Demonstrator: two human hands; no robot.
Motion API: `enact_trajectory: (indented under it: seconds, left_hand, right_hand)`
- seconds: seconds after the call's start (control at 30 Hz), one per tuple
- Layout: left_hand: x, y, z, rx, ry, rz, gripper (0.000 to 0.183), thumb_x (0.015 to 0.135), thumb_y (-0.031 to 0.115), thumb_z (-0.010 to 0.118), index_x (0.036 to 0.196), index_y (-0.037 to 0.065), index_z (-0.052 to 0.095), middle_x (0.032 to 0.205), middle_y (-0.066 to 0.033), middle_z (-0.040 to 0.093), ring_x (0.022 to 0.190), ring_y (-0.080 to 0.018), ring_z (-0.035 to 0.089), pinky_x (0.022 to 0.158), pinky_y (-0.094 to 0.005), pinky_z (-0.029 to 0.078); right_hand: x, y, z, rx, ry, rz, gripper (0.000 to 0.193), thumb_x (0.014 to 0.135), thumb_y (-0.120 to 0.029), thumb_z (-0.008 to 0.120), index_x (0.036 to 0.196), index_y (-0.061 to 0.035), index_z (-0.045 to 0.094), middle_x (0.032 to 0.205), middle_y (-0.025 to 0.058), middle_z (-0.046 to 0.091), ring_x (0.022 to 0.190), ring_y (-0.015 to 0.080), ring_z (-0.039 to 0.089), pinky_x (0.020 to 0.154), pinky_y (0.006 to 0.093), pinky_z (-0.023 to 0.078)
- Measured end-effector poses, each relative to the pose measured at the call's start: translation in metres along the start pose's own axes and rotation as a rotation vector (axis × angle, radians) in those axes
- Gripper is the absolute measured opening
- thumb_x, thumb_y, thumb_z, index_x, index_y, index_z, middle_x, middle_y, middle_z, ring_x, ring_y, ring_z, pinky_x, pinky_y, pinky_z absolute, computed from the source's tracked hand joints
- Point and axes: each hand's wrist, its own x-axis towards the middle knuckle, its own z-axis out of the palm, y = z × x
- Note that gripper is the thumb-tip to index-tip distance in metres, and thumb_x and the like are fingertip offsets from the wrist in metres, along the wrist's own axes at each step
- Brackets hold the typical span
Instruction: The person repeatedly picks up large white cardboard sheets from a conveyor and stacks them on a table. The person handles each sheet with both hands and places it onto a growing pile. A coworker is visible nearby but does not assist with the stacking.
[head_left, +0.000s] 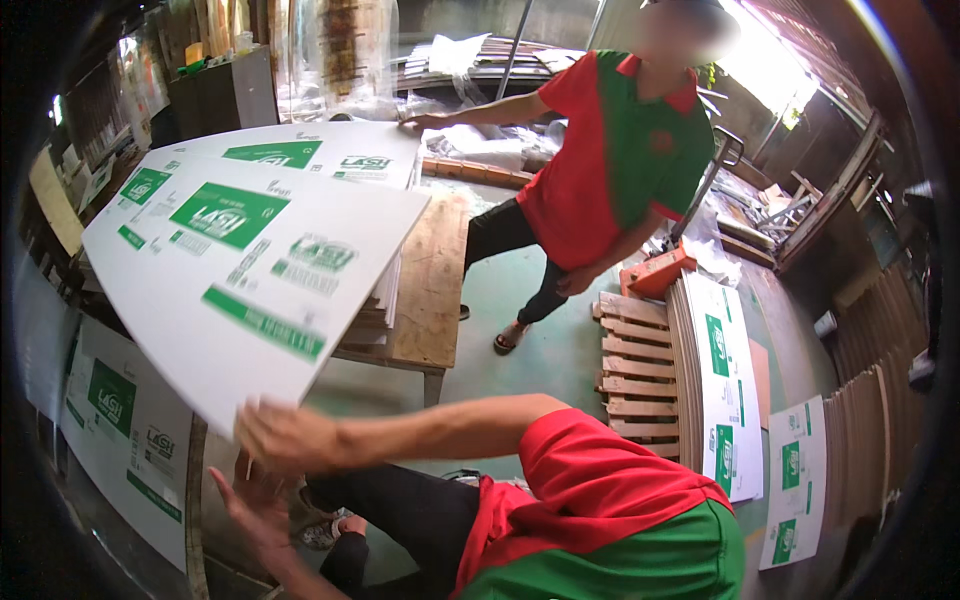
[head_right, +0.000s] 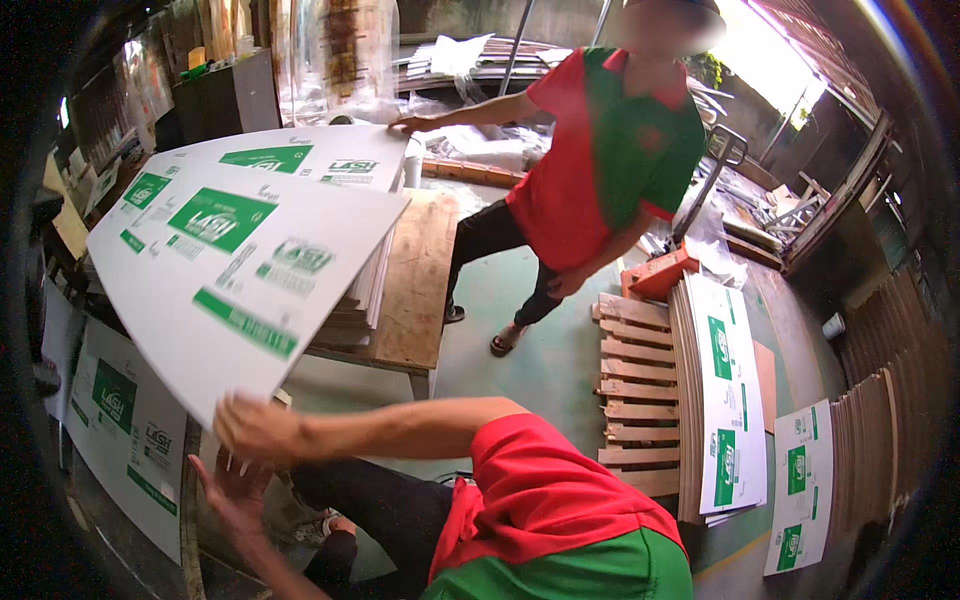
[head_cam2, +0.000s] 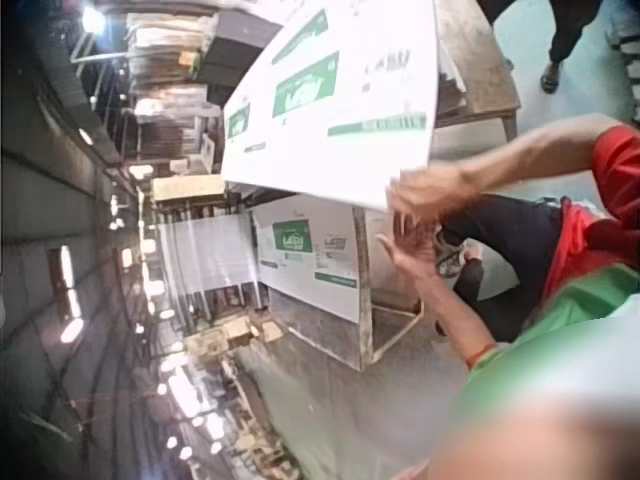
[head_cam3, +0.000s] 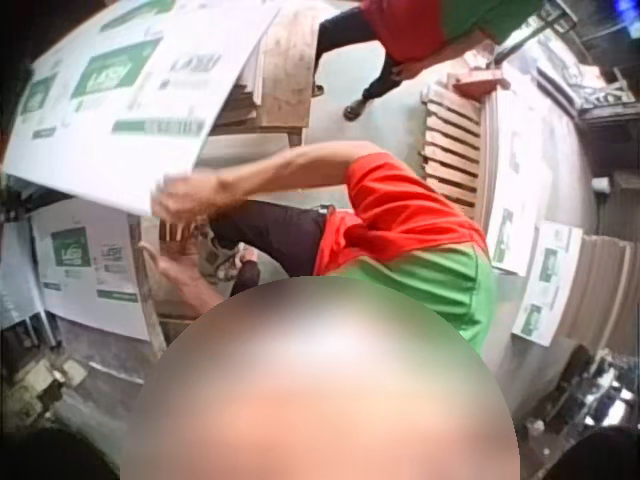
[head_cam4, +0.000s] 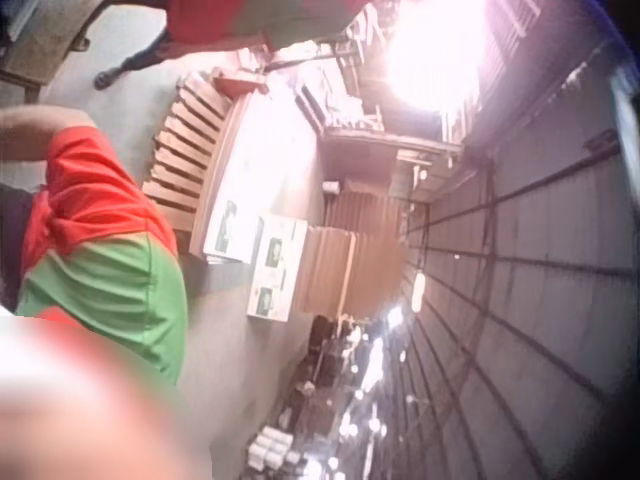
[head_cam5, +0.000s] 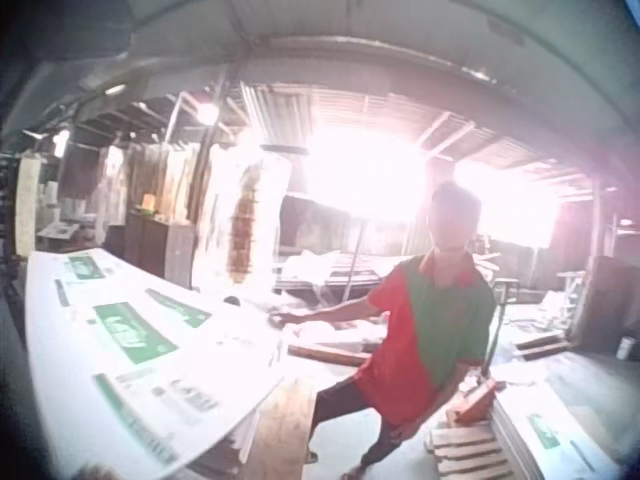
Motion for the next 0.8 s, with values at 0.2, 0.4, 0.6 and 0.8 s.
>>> enact_trajectory:
  seconds: [0.2, 0.4, 0.6, 0.8]
  left_hand:
    - [-0.095, -0.042, 0.001, 0.281, 0.427, 0.072, 0.062, 0.099, 0.033, 0.061, 0.142, -0.007, 0.042, 0.13, -0.0208, 0.058, 0.114, -0.0306, 0.061, 0.095, -0.0418, 0.05]
    - [-0.206, -0.061, -0.037, 0.454, 0.839, 0.059, 0.048, 0.095, 0.021, 0.059, 0.134, -0.008, 0.055, 0.122, -0.0269, 0.061, 0.108, -0.0382, 0.062, 0.088, -0.0491, 0.054]
    - [-0.261, -0.079, -0.069, 0.464, 0.949, 0.085, 0.058, 0.097, 0.027, 0.06, 0.142, -0.005, 0.043, 0.131, -0.0238, 0.057, 0.115, -0.0365, 0.06, 0.095, -0.0479, 0.051]
    - [-0.342, -0.11, -0.09, 0.333, 0.848, 0.301, 0.069, 0.099, 0.033, 0.061, 0.151, -0.002, 0.032, 0.139, -0.0207, 0.053, 0.123, -0.0348, 0.057, 0.102, -0.0467, 0.048]
  right_hand:
    - [-0.1, 0.004, -0.077, 0.547, -0.068, 0.135, 0.041, 0.079, -0.022, 0.068, 0.116, -0.0033, 0.066, 0.134, 0.0206, 0.057, 0.127, 0.0398, 0.053, 0.102, 0.0556, 0.044]
    - [-0.228, 0.066, -0.077, 0.335, -0.186, 1.453, 0.041, 0.095, -0.027, 0.062, 0.125, 0.0004, 0.059, 0.121, 0.0224, 0.062, 0.115, 0.039, 0.058, 0.099, 0.0457, 0.043]
    - [-0.243, -0.006, -0.039, 0.696, -0.142, 1.429, 0.033, 0.096, -0.023, 0.061, 0.124, -0.006, 0.061, 0.111, 0.022, 0.07, 0.102, 0.0408, 0.067, 0.087, 0.044, 0.053]
    - [-0.199, -0.031, 0.008, 1.28, -0.656, 1.364, 0.061, 0.085, 0.005, 0.053, 0.14, -0.0193, 0.058, 0.117, 0.0136, 0.072, 0.1, 0.0199, 0.069, 0.083, 0.0342, 0.056]
